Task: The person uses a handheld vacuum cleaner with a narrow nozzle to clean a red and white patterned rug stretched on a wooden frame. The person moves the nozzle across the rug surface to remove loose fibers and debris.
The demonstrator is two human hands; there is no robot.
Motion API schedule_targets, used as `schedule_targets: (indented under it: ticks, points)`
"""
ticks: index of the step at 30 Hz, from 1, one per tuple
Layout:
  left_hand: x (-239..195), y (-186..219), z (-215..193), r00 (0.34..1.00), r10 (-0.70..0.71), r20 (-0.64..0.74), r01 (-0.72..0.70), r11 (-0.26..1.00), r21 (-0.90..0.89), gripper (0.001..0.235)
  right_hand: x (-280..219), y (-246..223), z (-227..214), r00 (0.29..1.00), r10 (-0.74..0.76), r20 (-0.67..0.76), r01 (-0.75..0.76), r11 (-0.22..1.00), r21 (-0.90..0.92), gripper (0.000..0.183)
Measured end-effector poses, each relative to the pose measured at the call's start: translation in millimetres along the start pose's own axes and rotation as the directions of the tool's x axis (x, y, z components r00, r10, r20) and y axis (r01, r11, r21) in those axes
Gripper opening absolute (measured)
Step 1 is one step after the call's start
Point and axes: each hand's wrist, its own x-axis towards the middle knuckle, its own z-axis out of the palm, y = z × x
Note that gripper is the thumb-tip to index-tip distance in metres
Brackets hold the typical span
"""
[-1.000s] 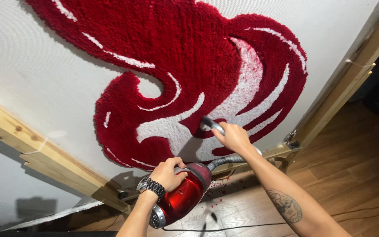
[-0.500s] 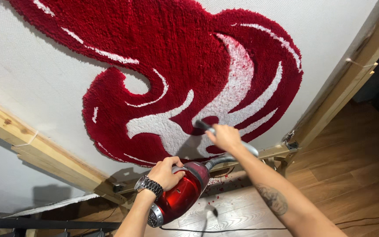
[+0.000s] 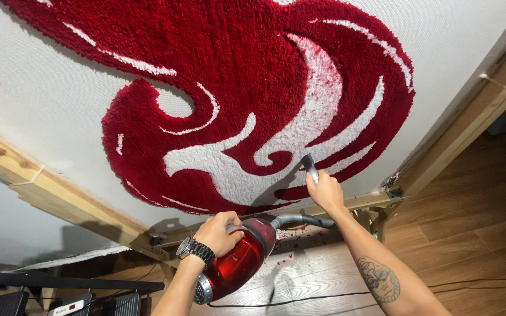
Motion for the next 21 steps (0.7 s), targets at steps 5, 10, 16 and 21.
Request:
schedule_targets:
  ticks: [5, 10, 16, 21]
  points:
    - [3, 0, -4, 0.999, -0.035, 0.012, 0.035, 0.999, 0.003, 0.024, -11, -5, -10, 0.993, 0.026, 0.115, -0.045, 0.986, 0.16, 0.062]
    - [3, -7, 4, 0.998, -0.064, -0.002, 0.064, 0.997, 0.05, 0.025, -27, -37, -38, 0.976, 0.064, 0.21, -0.138, 0.922, 0.362, 0.063]
    - [-1, -3, 1, 0.996, -0.088, -0.002, 0.088, 0.995, 0.036, 0.026, -13, -19, -42, 0.966, -0.057, 0.254, -0.057, 0.905, 0.421, 0.065]
    - [16, 20, 3, 1.0, -0.023, 0.018, 0.023, 0.999, 0.03, 0.027, -2, 1, -38, 0.955, -0.212, 0.208, 0.135, 0.933, 0.333, 0.06]
